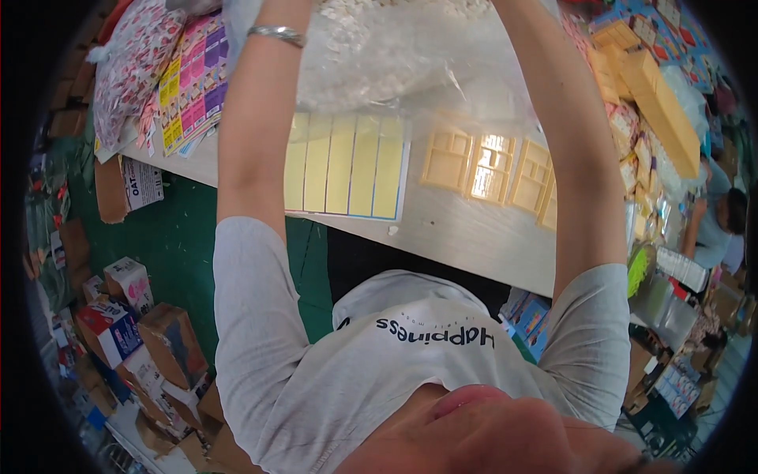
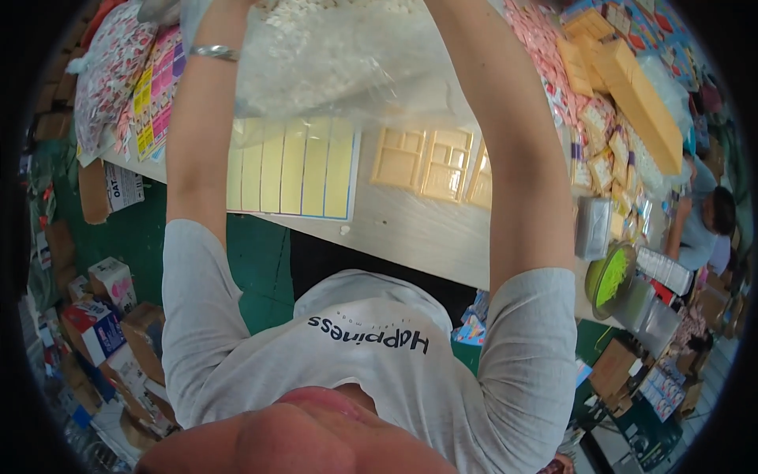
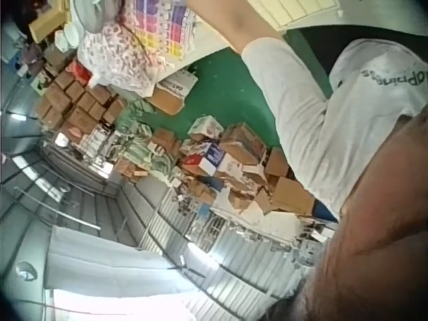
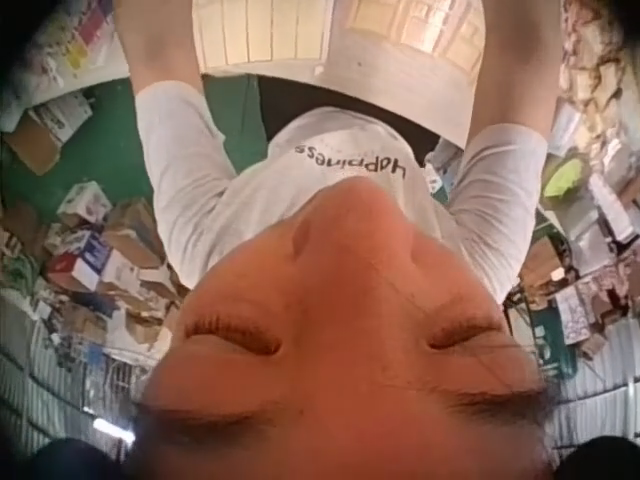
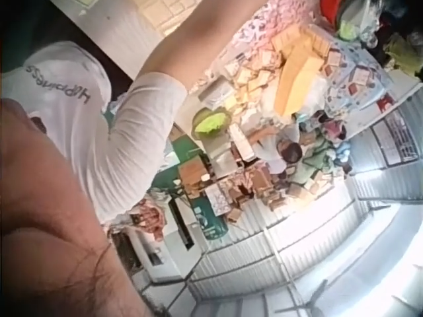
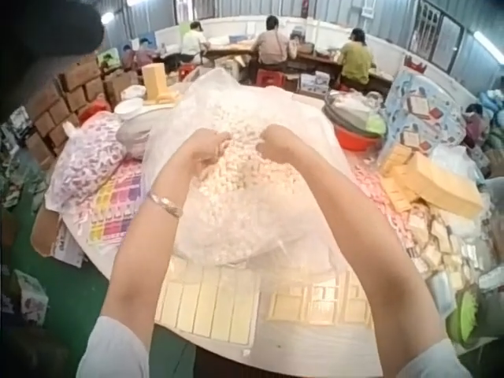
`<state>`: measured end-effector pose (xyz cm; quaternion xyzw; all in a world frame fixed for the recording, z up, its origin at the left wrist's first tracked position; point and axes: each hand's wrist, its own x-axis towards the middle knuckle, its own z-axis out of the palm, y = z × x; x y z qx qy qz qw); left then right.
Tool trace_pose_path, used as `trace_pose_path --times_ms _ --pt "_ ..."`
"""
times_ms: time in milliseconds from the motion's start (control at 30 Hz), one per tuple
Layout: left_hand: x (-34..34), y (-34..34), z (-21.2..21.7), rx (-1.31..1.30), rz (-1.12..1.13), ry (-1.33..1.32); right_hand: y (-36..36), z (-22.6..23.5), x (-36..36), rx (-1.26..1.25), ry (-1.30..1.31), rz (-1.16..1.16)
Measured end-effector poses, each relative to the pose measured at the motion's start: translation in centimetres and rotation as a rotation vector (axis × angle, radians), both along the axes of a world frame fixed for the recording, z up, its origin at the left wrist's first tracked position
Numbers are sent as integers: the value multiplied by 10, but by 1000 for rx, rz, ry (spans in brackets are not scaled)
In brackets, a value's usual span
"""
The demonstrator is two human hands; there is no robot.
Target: Sorting small white items into multi-compartment trays and sealing them into labeled plastic bags.
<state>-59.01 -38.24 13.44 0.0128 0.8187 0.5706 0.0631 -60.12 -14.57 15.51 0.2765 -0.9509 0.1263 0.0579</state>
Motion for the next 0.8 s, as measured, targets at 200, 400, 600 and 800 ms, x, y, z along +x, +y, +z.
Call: trace_pose_path --times_ms 200,400,600,800 --pt "198 50 55 460 -69 12 55 117 176 -1168 -959 -153" --pt "326 136 -44 38 -628 -100 173 15 320 -1128 -884 -32" --pt "342 182 -112 -386 -153 444 141 -120 349 -756 -429 -206" --pt "352 174 -122 -468 -120 679 132 -145 362 -455 -75 -69"
